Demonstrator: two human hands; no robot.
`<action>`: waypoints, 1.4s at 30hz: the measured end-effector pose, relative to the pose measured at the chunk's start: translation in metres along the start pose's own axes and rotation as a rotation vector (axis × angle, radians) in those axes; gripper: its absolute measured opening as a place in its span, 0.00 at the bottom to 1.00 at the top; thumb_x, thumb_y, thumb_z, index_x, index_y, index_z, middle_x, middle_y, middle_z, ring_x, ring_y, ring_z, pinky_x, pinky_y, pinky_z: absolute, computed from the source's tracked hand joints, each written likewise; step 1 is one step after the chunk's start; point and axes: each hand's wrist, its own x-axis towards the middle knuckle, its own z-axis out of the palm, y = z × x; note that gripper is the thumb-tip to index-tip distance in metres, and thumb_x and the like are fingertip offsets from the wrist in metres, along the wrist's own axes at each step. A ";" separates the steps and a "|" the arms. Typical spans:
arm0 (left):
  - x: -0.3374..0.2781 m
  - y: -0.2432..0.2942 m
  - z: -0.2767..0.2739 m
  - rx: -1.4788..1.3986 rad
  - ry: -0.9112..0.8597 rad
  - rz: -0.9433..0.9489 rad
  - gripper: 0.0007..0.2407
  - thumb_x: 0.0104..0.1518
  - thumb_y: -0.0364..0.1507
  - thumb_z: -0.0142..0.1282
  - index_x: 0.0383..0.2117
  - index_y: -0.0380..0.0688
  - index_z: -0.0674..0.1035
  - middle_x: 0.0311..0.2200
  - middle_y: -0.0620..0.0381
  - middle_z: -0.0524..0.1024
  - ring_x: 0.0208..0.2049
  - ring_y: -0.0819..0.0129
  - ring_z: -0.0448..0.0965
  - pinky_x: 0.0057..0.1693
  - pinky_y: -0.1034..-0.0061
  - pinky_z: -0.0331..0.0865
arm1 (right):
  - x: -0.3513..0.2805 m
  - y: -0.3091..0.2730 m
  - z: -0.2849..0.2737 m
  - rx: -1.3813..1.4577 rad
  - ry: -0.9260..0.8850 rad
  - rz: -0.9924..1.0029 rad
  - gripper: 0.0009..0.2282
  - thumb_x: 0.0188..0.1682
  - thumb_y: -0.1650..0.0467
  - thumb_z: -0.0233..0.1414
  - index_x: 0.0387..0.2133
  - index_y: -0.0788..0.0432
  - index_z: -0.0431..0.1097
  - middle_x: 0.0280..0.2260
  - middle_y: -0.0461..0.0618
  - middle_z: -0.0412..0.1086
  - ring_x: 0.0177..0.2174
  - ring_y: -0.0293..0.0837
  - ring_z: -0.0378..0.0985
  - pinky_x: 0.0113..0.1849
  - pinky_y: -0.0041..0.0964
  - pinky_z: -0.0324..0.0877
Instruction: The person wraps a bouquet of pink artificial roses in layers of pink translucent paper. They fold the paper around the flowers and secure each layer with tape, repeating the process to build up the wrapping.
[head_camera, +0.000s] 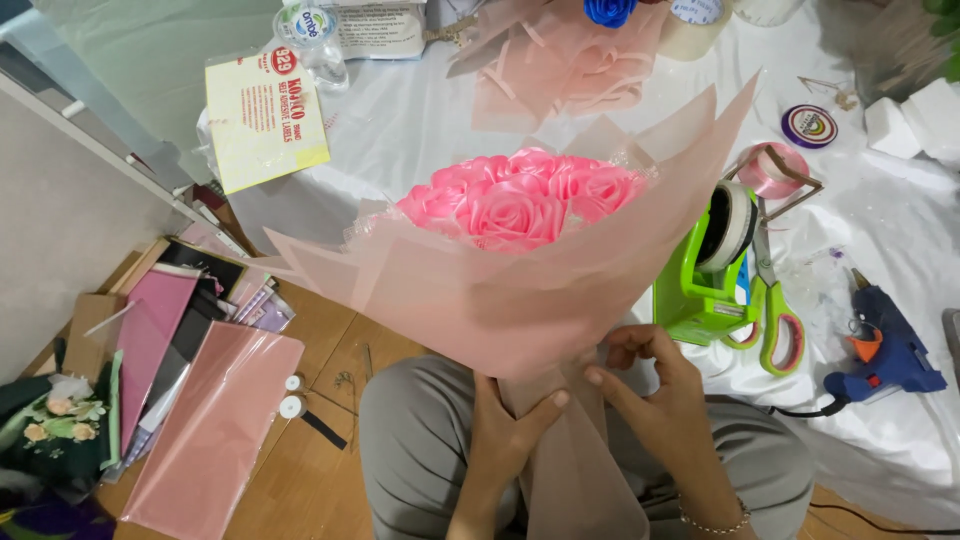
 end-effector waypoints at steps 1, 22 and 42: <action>0.001 -0.002 0.000 -0.001 -0.001 0.003 0.38 0.39 0.38 0.71 0.61 0.44 0.65 0.58 0.55 0.74 0.60 0.65 0.74 0.62 0.69 0.69 | 0.001 0.009 0.004 0.000 0.002 -0.003 0.13 0.39 0.69 0.65 0.37 0.55 0.74 0.28 0.43 0.70 0.32 0.37 0.70 0.41 0.31 0.65; 0.017 -0.029 -0.001 0.096 -0.169 0.124 0.38 0.40 0.39 0.72 0.60 0.43 0.66 0.58 0.52 0.73 0.60 0.66 0.72 0.62 0.70 0.67 | -0.010 0.069 0.034 0.528 -0.115 0.126 0.44 0.32 0.46 0.58 0.60 0.61 0.61 0.59 0.52 0.67 0.59 0.45 0.65 0.58 0.45 0.62; 0.025 -0.069 -0.006 -0.197 -0.247 0.192 0.38 0.53 0.50 0.61 0.66 0.41 0.60 0.63 0.50 0.68 0.64 0.63 0.66 0.66 0.67 0.61 | -0.012 0.053 0.035 0.549 -0.017 0.297 0.47 0.24 0.56 0.64 0.63 0.60 0.59 0.59 0.53 0.67 0.58 0.45 0.67 0.55 0.45 0.69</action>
